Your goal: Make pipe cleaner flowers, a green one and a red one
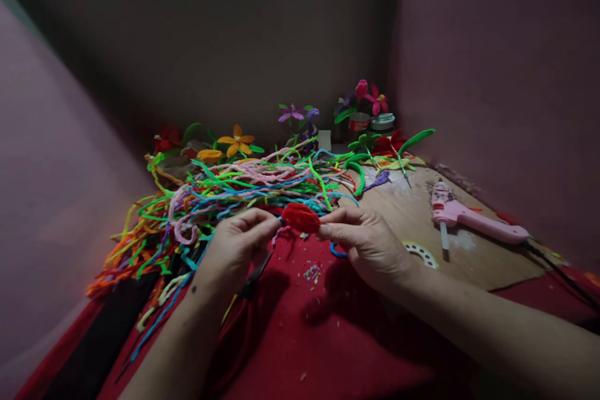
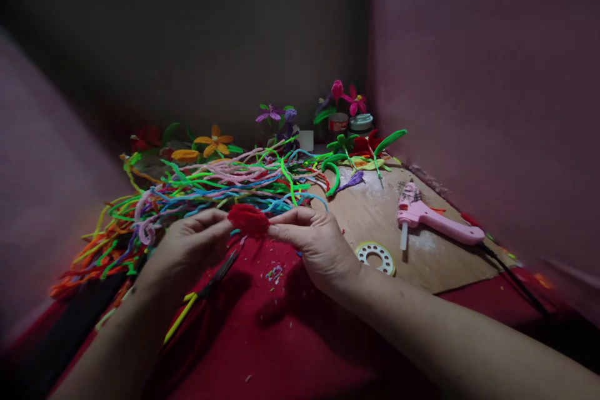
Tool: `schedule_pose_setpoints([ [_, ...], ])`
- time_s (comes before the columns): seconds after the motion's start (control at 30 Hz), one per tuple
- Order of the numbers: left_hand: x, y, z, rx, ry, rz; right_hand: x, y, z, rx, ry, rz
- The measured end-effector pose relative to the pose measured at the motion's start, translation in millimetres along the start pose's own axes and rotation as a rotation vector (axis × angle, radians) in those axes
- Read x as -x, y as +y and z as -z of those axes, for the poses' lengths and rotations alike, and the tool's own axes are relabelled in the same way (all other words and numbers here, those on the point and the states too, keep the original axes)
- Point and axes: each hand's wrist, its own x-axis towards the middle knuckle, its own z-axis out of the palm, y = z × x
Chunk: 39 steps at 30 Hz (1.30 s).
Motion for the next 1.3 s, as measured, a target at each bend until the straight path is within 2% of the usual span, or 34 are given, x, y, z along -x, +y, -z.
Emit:
schedule_pose_setpoints([
  [0.07, 1, -9, -9.5, -0.019, -0.179, 0.086, 2, 0, 0, 0.039, 0.014, 0.082],
  [0.13, 4, -18, -24.1, 0.068, -0.237, 0.086, 3, 1, 0, 0.082, 0.041, 0.135],
  [0.17, 6, -22, -32.1, 0.134, -0.234, 0.09, 3, 1, 0, 0.109, 0.059, 0.149],
  [0.27, 12, -32, -52.5, 0.345, -0.088, 0.069, 4, 3, -1, 0.168, 0.098, 0.169],
  [0.37, 14, -36, -62.0, 0.427, -0.039, 0.034, 4, 5, -2, 0.171, 0.102, 0.179],
  [0.53, 16, -31, -63.5, 0.369, 0.024, -0.087, 6, 6, -4, 0.115, 0.108, 0.144],
  [0.63, 17, -28, -63.4, 0.344, 0.065, -0.092, 7, 6, -5, 0.074, 0.097, 0.123],
  [0.93, 18, -26, -58.5, 0.192, 0.089, -0.204, 6, 8, -4, -0.023, 0.084, 0.065],
  [1.07, 18, -25, -56.2, 0.206, 0.063, -0.19, 5, 9, -5, -0.088, 0.05, 0.059],
  [1.3, 17, -28, -53.9, 0.248, 0.033, -0.16, 9, 11, -7, -0.012, 0.073, 0.062],
])
